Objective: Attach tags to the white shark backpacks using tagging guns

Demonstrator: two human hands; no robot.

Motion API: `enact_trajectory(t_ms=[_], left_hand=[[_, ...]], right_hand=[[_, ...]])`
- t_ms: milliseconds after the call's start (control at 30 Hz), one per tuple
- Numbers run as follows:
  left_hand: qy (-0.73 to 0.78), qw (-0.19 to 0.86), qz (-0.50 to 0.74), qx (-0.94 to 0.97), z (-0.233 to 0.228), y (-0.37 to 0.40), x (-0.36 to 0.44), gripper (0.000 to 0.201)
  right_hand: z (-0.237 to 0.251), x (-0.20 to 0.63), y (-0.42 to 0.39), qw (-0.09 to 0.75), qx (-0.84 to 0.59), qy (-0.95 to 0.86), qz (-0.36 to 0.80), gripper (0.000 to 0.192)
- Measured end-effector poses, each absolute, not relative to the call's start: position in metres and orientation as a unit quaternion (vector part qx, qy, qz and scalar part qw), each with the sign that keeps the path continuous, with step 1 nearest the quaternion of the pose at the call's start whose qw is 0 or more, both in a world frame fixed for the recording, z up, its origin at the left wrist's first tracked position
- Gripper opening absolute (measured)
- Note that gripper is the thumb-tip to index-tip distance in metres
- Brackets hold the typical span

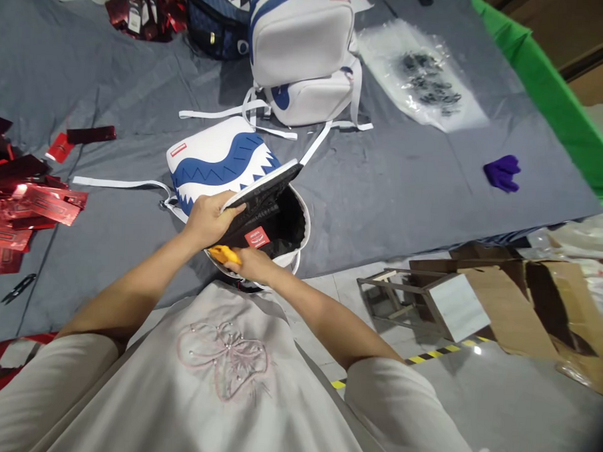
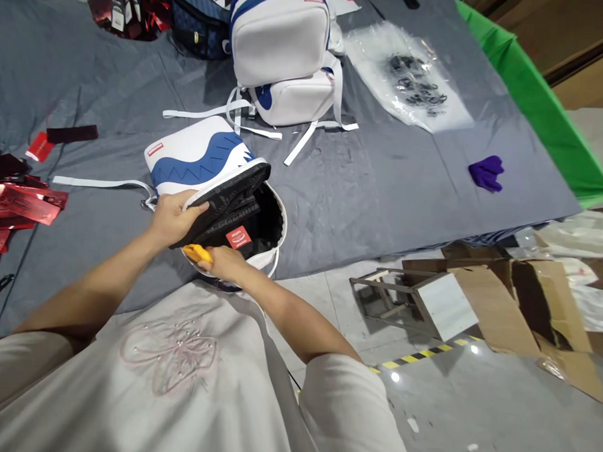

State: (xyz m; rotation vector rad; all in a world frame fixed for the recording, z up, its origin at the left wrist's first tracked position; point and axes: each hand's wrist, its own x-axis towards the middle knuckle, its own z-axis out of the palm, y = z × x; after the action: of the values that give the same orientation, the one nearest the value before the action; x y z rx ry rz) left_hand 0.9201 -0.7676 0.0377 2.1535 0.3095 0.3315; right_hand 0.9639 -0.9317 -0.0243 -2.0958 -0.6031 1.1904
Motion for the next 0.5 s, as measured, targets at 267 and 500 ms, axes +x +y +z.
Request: enact_trajectory(t_ms=[267,500], left_hand=[[0.162,0.46,0.164,0.858,0.041,-0.752,0.919,0.022],[0.13,0.499,0.103,0.85,0.035,-0.747,0.924,0.025]], right_hand=[[-0.036,0.975,-0.919,0.307,-0.785,-0.211,0.496,0.025],[-0.043,1.015,-0.973,0.404,-0.791,-0.053,0.456,0.045]])
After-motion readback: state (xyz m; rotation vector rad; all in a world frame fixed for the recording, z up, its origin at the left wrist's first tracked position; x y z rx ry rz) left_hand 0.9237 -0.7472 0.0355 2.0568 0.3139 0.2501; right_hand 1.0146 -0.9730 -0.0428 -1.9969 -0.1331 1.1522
